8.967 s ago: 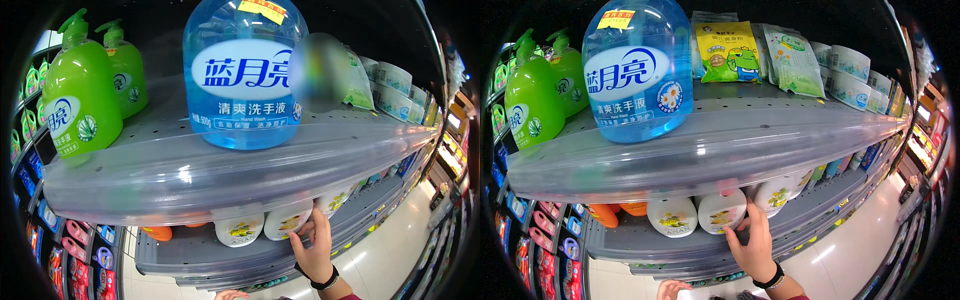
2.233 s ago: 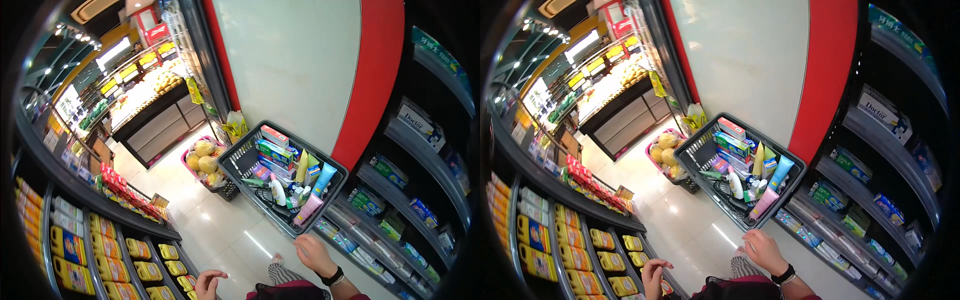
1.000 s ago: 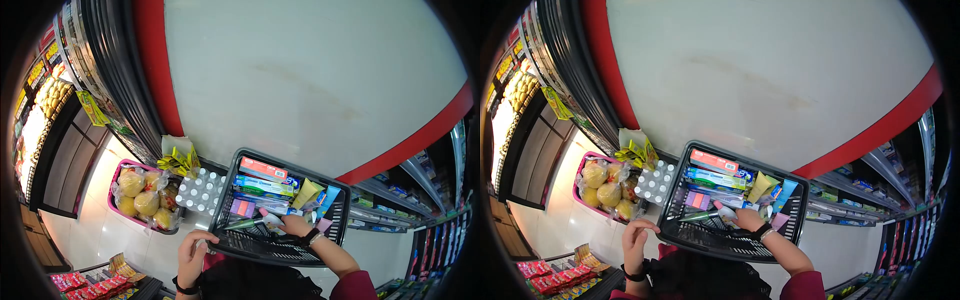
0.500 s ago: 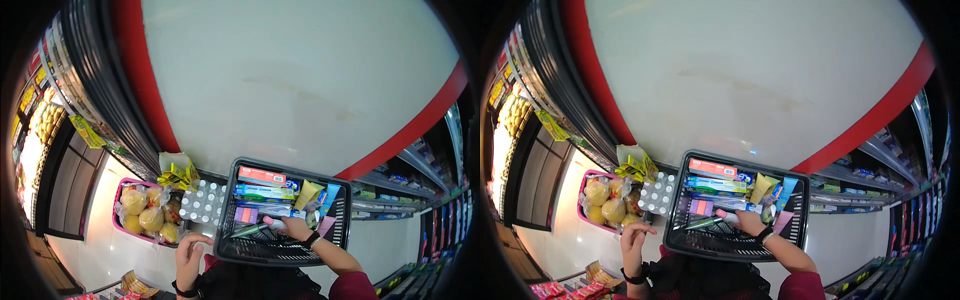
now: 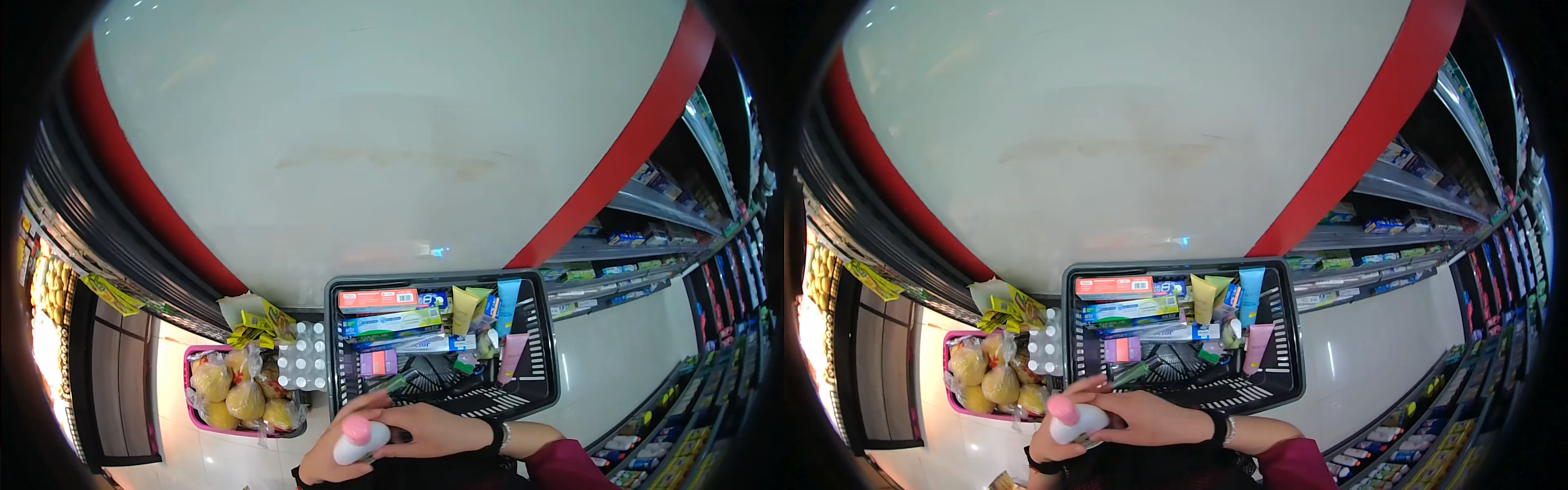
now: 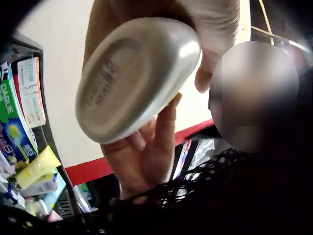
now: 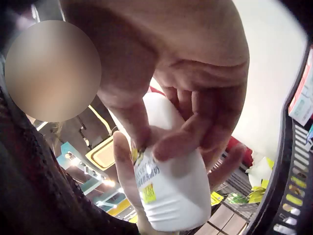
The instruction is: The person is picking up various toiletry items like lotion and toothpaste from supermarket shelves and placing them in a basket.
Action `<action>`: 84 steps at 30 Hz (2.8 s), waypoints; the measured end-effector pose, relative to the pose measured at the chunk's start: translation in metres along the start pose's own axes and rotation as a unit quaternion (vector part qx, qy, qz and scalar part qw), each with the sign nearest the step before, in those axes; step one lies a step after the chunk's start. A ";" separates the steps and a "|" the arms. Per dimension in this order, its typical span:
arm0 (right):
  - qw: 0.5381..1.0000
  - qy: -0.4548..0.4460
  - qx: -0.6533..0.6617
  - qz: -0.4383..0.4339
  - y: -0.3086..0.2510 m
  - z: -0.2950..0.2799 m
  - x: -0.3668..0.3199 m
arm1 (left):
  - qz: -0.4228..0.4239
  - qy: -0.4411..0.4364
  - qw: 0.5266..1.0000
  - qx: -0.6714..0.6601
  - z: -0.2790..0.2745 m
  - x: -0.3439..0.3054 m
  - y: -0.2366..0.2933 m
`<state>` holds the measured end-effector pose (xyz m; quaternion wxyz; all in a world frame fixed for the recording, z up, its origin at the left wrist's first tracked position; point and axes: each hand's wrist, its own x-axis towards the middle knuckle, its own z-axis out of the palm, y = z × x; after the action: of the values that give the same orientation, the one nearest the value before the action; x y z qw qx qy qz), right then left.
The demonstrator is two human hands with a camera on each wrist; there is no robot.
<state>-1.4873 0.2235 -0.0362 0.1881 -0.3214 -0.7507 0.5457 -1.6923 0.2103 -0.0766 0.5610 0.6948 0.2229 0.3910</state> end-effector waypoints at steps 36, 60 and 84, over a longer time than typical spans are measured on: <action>0.710 0.173 -0.537 0.421 0.183 -0.150 -0.131 | -0.121 0.242 0.910 -0.314 0.009 -0.008 -0.019; 0.807 0.564 0.073 0.157 0.033 -0.144 -0.423 | -0.277 0.024 0.904 -0.325 0.284 0.149 -0.011; 0.436 0.836 0.248 -0.222 0.076 -0.085 -0.790 | -0.402 -0.543 0.691 -0.257 0.733 0.293 0.030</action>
<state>-0.8421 -0.2453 -0.0253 0.9106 -0.3830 -0.1059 0.1140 -0.9402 -0.0221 -0.0089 0.8442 0.4589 0.0278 -0.2756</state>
